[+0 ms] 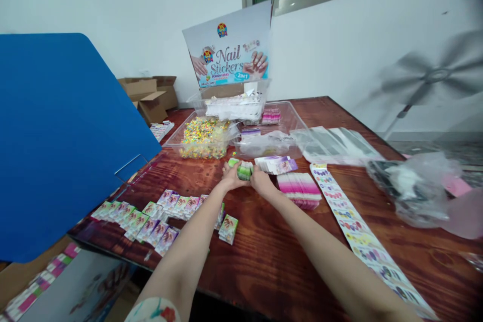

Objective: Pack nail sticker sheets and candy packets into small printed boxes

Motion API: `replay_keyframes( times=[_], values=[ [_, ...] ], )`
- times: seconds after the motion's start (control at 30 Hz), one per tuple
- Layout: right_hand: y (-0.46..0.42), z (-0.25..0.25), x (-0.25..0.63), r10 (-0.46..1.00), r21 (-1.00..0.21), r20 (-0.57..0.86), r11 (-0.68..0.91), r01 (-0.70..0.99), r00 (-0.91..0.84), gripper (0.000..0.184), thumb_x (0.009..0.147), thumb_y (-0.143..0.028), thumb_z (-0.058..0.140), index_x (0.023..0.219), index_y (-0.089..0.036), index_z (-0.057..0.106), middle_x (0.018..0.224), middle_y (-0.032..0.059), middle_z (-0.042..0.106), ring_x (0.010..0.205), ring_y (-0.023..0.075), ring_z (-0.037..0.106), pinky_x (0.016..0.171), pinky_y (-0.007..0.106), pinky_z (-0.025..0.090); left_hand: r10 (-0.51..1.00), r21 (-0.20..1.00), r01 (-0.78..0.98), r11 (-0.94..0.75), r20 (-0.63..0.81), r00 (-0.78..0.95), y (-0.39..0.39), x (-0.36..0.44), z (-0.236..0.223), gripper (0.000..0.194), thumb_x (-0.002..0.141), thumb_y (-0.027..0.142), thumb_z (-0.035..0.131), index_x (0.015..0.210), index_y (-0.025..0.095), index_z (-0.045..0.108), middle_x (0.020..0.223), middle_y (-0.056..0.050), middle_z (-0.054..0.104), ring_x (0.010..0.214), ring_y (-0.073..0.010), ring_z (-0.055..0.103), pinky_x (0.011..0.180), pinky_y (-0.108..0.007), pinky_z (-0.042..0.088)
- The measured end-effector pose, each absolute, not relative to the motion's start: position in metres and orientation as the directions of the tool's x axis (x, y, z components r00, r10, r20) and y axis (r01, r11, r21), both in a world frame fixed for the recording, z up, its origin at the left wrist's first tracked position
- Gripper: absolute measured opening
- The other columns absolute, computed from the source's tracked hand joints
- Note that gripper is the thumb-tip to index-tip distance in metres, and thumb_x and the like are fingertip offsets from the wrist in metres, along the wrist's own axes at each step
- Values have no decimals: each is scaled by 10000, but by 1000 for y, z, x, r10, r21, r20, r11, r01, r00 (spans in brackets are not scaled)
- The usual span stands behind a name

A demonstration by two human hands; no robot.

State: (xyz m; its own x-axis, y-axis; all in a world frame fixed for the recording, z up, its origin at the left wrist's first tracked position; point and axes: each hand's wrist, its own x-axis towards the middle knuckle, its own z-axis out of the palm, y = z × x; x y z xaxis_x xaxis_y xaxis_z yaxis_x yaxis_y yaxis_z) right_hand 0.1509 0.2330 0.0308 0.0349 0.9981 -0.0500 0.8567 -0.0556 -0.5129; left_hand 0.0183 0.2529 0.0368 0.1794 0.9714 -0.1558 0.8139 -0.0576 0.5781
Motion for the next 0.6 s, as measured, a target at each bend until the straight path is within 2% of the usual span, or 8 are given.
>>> replay_keyframes(
  times=[0.1, 0.17, 0.47, 0.6],
  values=[
    [230, 29, 152, 999, -470, -43, -31, 882, 12, 339, 924, -321, 583, 1204, -131, 560, 1151, 100, 616, 977, 207, 631, 852, 412, 532, 982, 532, 845, -47, -129, 136, 256, 20, 38, 931, 553, 509, 802, 1366, 362, 373, 1417, -77, 280, 1347, -370, 304, 1061, -464, 351],
    [227, 28, 153, 999, -443, -40, -17, 896, 0, 341, 925, -306, 583, 1212, -125, 555, 1143, 103, 620, 969, 205, 636, 851, 409, 535, 988, 501, 865, -16, -125, 91, 257, 24, 38, 915, 564, 498, 789, 1365, 371, 365, 1404, -84, 290, 1329, -362, 326, 1033, -468, 377],
    [237, 45, 160, 998, -365, -58, 16, 931, -40, 334, 924, -328, 586, 1195, -132, 570, 1162, 101, 612, 987, 206, 629, 841, 403, 541, 990, 431, 896, 102, -134, -49, 254, 45, 34, 872, 595, 508, 737, 1356, 381, 333, 1484, -97, 167, 1341, -390, 287, 991, -505, 394],
    [236, 53, 159, 996, -344, -50, 47, 938, -68, 310, 946, -295, 546, 1189, -104, 566, 1100, 114, 643, 963, 208, 644, 861, 403, 524, 987, 422, 896, 135, -140, -83, 256, 49, 34, 763, 661, 503, 678, 1338, 388, 347, 1445, -97, 225, 1316, -372, 323, 969, -498, 411]
  ],
)
